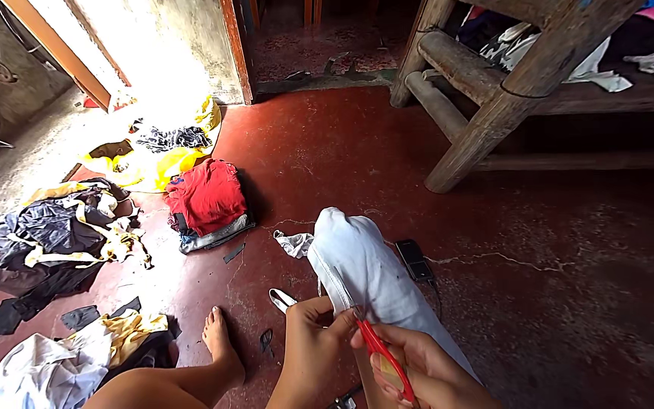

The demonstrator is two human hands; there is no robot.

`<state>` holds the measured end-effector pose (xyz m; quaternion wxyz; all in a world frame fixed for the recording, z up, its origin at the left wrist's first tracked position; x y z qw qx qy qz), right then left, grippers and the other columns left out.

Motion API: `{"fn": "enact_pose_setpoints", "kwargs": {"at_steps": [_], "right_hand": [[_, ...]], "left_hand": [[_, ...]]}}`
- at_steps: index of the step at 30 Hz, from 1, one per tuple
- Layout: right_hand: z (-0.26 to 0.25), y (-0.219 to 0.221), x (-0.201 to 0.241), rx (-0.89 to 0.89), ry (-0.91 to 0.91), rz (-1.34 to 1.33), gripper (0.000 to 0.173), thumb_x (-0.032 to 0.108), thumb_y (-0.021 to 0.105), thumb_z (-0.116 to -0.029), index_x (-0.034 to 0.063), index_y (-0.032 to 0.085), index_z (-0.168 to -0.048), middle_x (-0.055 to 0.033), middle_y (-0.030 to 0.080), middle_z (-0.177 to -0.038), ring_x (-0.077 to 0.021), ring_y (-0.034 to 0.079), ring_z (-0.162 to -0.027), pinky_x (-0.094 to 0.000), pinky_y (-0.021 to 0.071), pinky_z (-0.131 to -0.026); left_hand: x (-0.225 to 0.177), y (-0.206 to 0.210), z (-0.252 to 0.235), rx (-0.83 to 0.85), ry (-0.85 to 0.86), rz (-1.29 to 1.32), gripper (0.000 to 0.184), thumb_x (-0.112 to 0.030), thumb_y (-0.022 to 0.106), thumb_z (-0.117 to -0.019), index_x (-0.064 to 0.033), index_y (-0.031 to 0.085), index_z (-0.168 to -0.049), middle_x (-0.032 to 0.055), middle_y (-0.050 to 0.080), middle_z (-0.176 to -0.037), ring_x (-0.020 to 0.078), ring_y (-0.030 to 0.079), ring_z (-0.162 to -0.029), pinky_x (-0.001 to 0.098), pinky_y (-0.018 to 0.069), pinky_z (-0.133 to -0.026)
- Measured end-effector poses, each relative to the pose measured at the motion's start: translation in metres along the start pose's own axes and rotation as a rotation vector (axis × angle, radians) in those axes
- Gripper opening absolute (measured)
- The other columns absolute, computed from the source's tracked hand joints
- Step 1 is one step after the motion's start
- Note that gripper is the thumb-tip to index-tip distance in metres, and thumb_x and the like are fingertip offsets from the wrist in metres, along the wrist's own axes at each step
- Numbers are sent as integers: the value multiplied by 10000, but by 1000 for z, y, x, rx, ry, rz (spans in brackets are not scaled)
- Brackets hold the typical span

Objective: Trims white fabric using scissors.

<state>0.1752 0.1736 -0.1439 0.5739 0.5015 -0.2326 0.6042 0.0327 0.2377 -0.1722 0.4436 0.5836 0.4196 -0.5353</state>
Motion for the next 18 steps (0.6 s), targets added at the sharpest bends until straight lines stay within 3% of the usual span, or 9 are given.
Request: {"fn": "enact_pose_setpoints", "kwargs": {"at_steps": [8,15,18], "right_hand": [[0,0,4,-22,-4,29,218,72,542,-990,105,623,-1189,112,570,-687,-13,547,-521,-187,463,-442],[0,2,7,-20,-14,76,216,75,560,-984,102,635,-1184,104,604,-694,-20,571,-525,-196,481,-441],[0,4,8,-12,-12,84,224,68,566,-978,102,634,-1189,106,613,-699,-16,576,-529,-192,485,-447]], "left_hand": [[-2,-1,0,-33,-41,7,85,-41,698,-927,29,747,-919,58,742,-799,58,701,-711,221,600,-708],[-11,-10,-1,-98,-20,-14,125,-35,758,-862,44,723,-951,91,751,-853,115,743,-775,254,637,-727],[-12,-12,-3,-90,-17,60,60,7,716,-884,45,737,-925,73,752,-832,84,730,-764,234,621,-739]]}}
Point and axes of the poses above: each hand's wrist, its own z-axis away from the middle knuckle, its own y-axis out of the palm, x = y × z, the point moved 5 cm from there along -z, towards the middle knuckle
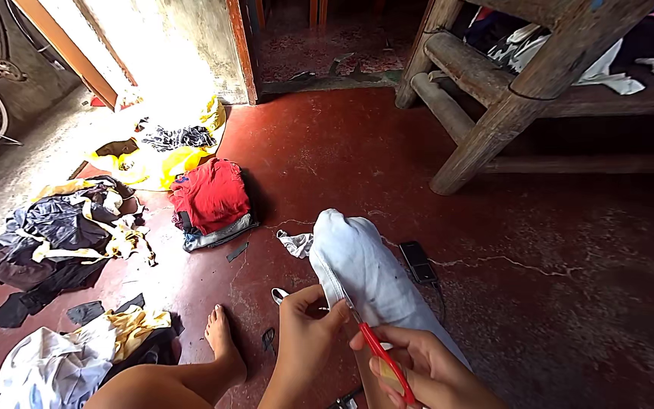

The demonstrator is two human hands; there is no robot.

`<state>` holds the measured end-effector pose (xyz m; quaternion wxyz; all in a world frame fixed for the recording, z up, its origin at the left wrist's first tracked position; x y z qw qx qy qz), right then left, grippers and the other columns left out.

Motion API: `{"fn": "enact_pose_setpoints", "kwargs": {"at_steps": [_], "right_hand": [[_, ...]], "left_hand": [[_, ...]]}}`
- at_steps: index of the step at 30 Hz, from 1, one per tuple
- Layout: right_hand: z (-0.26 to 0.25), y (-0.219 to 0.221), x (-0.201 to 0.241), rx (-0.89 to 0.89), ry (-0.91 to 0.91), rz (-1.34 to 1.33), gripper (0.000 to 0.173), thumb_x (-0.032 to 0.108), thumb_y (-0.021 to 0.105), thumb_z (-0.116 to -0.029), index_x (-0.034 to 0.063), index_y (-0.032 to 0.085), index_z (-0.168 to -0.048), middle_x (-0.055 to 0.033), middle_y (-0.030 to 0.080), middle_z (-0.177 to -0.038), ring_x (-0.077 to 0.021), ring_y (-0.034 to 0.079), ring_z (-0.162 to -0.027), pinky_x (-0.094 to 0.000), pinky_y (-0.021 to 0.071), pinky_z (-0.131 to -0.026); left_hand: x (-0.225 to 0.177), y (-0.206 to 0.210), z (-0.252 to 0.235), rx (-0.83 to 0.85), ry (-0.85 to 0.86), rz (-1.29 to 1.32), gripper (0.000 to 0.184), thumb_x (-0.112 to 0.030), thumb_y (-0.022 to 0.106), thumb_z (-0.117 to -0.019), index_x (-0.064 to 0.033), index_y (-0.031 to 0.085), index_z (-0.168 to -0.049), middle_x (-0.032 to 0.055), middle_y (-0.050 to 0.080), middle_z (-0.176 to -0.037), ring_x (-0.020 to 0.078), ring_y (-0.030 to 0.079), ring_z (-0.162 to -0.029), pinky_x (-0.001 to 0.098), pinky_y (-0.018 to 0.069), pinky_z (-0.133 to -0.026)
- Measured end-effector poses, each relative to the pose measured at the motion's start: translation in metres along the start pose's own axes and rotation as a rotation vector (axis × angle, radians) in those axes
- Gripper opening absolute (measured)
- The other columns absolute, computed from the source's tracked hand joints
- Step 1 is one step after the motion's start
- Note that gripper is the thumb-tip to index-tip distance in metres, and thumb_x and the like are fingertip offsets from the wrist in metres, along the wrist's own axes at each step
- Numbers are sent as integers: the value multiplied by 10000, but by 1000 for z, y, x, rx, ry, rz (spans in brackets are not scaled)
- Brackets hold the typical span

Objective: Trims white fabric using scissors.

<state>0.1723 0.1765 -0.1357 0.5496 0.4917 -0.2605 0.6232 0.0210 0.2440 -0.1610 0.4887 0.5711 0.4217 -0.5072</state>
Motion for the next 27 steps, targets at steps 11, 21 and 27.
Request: {"fn": "enact_pose_setpoints", "kwargs": {"at_steps": [11,21,27], "right_hand": [[0,-2,-7,-5,7,12,226,61,572,-980,91,626,-1197,93,623,-741,-30,595,-566,-213,509,-469],[1,-4,-6,-6,2,23,233,73,583,-974,102,632,-1200,93,628,-748,-34,601,-564,-221,519,-466],[1,0,-7,61,32,-83,224,99,523,-993,106,598,-1203,111,592,-715,-44,607,-572,-242,546,-487]], "left_hand": [[2,2,1,31,-40,14,71,10,683,-915,37,747,-902,59,751,-799,57,716,-733,217,606,-732],[-3,-5,-7,272,-128,96,102,35,657,-926,25,711,-1011,29,762,-919,67,728,-862,255,606,-837],[0,-2,-8,159,-118,50,102,54,748,-850,36,735,-949,67,769,-863,90,745,-808,257,623,-802]]}}
Point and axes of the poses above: each hand's wrist, its own z-axis away from the middle knuckle, its own y-axis out of the palm, x = y × z, the point moved 5 cm from there along -z, towards the middle knuckle
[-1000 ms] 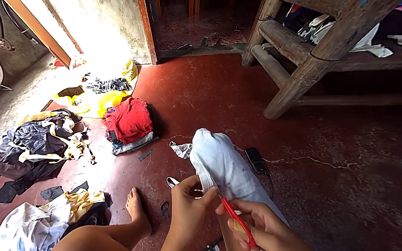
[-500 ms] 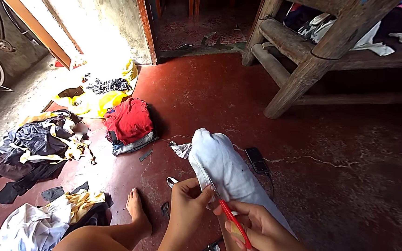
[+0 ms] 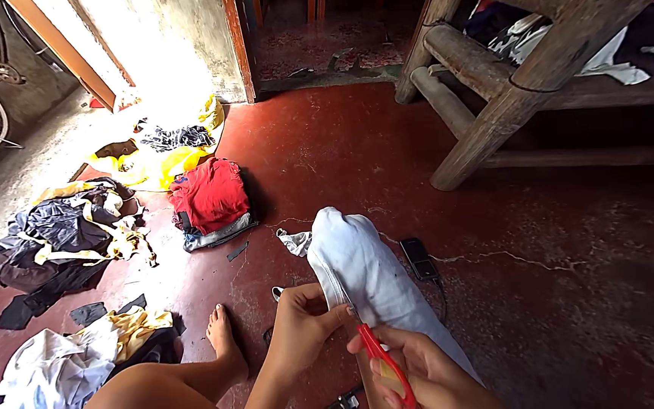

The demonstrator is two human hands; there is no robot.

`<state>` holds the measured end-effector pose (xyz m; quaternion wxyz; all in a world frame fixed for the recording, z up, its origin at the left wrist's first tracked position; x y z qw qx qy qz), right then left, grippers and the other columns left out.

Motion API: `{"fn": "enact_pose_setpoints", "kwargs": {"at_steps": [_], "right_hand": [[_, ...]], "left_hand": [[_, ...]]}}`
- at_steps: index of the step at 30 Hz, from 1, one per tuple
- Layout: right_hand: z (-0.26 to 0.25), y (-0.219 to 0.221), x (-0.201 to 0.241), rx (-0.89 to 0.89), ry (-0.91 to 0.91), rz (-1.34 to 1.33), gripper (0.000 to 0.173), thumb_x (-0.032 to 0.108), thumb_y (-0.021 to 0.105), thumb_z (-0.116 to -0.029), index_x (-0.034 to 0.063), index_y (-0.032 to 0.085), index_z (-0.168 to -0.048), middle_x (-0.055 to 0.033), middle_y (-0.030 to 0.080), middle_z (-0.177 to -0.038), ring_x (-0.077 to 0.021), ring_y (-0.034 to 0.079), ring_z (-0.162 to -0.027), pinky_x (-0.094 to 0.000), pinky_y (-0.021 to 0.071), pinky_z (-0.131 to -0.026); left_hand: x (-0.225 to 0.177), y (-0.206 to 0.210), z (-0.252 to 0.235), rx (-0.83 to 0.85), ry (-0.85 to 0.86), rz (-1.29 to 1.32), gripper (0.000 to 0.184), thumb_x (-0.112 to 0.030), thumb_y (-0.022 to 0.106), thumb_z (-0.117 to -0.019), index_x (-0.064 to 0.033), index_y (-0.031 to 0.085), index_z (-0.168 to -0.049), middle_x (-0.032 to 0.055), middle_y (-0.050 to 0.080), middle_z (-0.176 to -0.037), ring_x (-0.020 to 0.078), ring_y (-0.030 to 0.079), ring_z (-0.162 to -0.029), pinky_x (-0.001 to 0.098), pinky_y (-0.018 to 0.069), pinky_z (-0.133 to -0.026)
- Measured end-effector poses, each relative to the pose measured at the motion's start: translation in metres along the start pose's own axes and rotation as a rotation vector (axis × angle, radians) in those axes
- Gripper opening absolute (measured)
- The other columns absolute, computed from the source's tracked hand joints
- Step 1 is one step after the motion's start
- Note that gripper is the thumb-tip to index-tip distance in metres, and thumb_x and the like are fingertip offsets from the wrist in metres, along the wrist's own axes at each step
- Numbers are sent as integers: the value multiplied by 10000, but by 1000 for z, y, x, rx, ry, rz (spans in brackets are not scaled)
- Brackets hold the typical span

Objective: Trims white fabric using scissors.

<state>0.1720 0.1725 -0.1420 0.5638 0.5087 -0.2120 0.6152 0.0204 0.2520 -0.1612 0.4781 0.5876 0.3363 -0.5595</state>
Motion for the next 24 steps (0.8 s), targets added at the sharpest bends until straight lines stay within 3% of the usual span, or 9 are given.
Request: {"fn": "enact_pose_setpoints", "kwargs": {"at_steps": [4,16,24], "right_hand": [[-1,2,-1,55,-1,-90,245,228,467,-1007,120,585,-1193,105,552,-698,-74,617,-592,-293,580,-521],[-8,0,1,1,-11,-73,235,267,505,-1009,139,597,-1184,122,538,-692,-43,580,-567,-237,541,-507],[-15,-3,1,-20,-3,-72,221,266,546,-978,152,614,-1154,115,527,-699,-46,578,-559,-257,559,-496]], "left_hand": [[1,1,0,-52,44,-53,9,9,747,-869,15,750,-874,50,756,-794,61,725,-742,230,614,-748],[6,6,-2,-54,41,-22,66,-6,719,-900,13,748,-843,42,737,-757,49,701,-714,223,594,-721],[7,7,-1,-56,53,-9,77,-6,708,-905,7,746,-839,36,729,-734,45,690,-678,216,589,-684]]}}
Point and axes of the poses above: each hand's wrist, its own z-axis away from the middle knuckle, its own y-axis out of the palm, x = y × z, the point moved 5 cm from there along -z, towards the middle knuckle
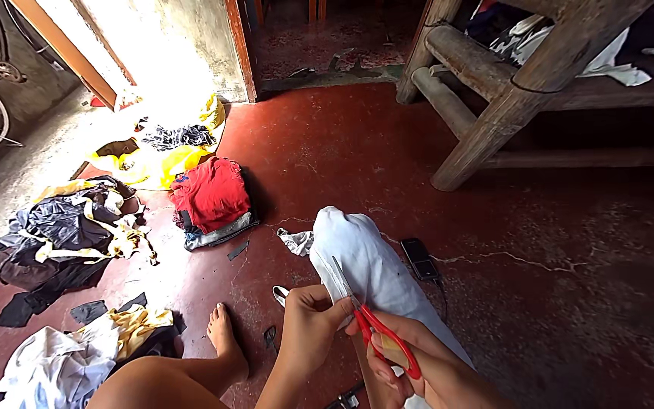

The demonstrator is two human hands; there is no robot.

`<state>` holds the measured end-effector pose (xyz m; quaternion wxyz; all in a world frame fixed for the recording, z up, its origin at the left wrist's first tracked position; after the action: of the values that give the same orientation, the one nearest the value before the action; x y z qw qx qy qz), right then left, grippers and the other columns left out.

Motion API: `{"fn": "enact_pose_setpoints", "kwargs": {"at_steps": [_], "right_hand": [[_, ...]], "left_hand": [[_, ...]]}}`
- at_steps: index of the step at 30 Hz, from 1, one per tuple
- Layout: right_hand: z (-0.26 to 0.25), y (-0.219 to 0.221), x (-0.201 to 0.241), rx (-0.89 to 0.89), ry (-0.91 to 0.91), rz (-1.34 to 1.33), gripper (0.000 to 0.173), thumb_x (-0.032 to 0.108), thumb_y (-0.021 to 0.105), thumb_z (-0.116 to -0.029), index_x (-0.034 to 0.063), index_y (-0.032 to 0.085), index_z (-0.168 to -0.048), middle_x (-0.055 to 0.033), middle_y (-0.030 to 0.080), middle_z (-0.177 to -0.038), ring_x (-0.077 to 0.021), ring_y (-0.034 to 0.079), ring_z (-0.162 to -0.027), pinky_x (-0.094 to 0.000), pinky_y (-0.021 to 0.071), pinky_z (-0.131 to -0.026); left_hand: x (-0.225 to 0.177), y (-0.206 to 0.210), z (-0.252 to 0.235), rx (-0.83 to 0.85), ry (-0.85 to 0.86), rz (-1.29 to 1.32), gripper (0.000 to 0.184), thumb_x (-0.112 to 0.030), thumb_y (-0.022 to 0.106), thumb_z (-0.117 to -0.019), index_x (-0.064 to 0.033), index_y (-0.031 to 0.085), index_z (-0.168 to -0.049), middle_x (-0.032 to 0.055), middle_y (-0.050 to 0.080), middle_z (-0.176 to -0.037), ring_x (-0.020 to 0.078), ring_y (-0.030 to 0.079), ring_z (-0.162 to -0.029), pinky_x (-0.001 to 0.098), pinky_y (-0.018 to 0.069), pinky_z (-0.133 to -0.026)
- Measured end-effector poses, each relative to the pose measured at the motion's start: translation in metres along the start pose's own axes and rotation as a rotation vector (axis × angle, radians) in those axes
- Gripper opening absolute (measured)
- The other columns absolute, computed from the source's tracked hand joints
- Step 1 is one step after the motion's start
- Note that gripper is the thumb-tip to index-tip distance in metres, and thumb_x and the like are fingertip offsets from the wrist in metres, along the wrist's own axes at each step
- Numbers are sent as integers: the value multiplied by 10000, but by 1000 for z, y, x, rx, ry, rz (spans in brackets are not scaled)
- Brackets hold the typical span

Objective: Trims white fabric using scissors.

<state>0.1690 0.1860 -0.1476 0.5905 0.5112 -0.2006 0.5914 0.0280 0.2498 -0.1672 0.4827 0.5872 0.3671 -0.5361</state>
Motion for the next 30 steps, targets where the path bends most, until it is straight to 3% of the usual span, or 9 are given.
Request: {"fn": "enact_pose_setpoints", "kwargs": {"at_steps": [10,30], "right_hand": [[2,2,-1,-35,-37,19,209,194,512,-981,149,588,-1170,120,530,-761,-29,560,-589,-227,527,-492],[8,8,5,-110,-43,-2,245,33,478,-991,100,625,-1175,107,560,-676,-25,551,-512,-206,493,-435]], "left_hand": [[-1,-1,-1,-19,15,-17,57,-2,722,-895,17,750,-849,53,737,-753,58,702,-695,229,599,-708],[2,-1,-1,-44,18,-63,65,-34,737,-899,17,745,-859,60,740,-765,65,706,-694,228,602,-701]]}}
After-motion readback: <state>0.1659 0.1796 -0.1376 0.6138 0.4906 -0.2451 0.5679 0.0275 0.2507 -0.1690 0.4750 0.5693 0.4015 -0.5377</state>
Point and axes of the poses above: each hand's wrist, its own z-axis away from the middle knuckle, its own y-axis out of the palm, x = y × z, the point moved 5 cm from there along -z, towards the middle knuckle
